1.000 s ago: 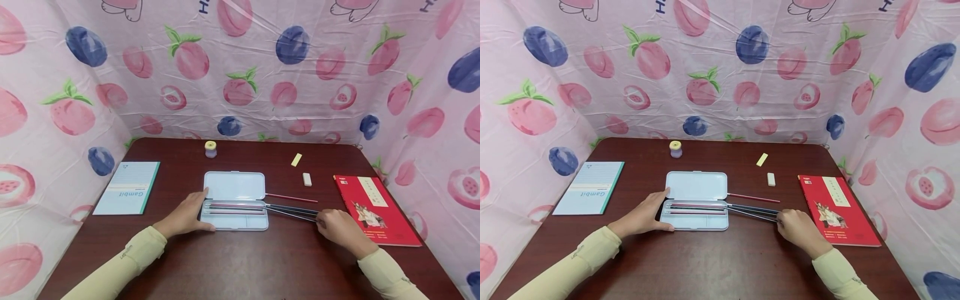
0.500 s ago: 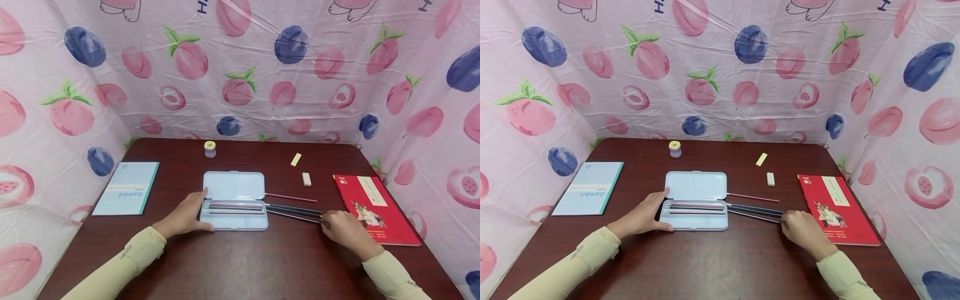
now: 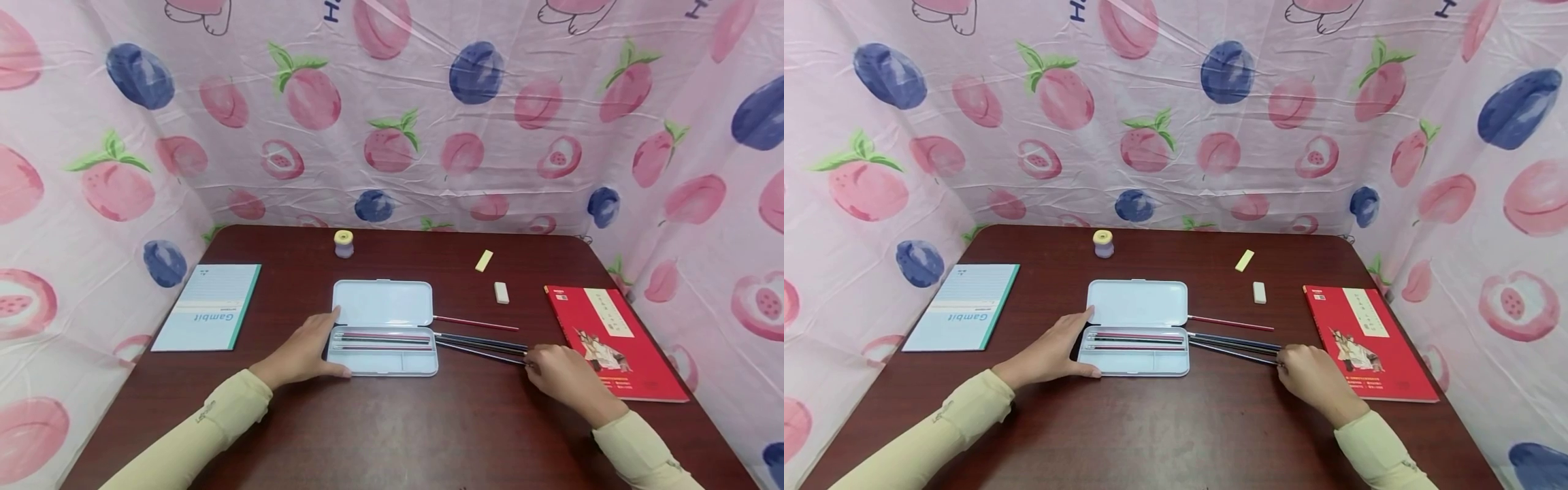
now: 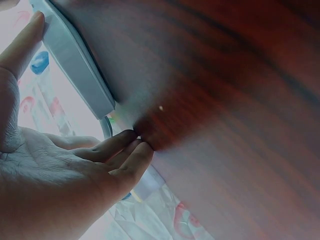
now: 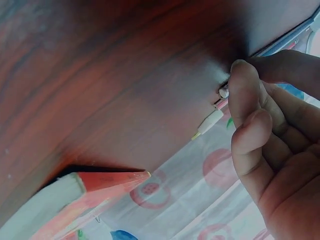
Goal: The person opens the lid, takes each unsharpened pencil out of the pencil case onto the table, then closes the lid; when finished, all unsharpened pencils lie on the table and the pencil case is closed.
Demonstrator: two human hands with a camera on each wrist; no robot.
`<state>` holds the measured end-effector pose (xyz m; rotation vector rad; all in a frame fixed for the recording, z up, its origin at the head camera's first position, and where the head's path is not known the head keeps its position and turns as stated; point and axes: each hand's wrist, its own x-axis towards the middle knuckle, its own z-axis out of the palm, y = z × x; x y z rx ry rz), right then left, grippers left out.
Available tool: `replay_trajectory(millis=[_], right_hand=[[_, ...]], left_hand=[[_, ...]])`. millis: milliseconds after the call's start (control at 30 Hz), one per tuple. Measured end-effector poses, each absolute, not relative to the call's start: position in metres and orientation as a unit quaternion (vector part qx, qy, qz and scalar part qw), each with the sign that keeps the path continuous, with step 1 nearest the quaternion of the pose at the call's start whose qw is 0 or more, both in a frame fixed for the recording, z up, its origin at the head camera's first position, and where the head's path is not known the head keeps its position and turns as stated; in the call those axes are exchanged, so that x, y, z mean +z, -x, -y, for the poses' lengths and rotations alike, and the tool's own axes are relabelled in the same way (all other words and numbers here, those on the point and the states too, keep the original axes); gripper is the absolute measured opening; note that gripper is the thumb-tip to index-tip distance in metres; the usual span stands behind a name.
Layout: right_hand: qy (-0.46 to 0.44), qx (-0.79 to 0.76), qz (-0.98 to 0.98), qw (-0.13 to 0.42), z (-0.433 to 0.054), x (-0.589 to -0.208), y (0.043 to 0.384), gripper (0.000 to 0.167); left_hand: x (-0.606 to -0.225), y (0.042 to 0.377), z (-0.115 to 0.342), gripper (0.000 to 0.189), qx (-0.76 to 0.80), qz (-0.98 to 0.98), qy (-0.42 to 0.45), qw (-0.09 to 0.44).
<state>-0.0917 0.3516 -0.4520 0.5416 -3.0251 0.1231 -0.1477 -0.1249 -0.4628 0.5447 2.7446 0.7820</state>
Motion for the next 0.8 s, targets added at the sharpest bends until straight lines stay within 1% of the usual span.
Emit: replay_trajectory(millis=[167, 400, 667, 800], right_hand=[[-0.178, 0.047, 0.982, 0.050, -0.344, -0.443, 0.094, 0.023], [-0.211, 0.084, 0.969, 0.098, -0.318, -0.430, 0.106, 0.019], [-0.241, 0.106, 0.959, 0.106, -0.278, -0.426, 0.128, 0.017], [-0.254, 0.117, 0.955, 0.099, -0.259, -0.426, 0.138, 0.015]], left_hand=[[-0.462, 0.147, 0.125, 0.129, 0.268, -0.938, -0.186, 0.118], [-0.462, 0.148, 0.124, 0.129, 0.271, -0.937, -0.185, 0.119], [-0.460, 0.147, 0.124, 0.128, 0.270, -0.937, -0.184, 0.121], [-0.460, 0.147, 0.124, 0.128, 0.268, -0.938, -0.184, 0.123]])
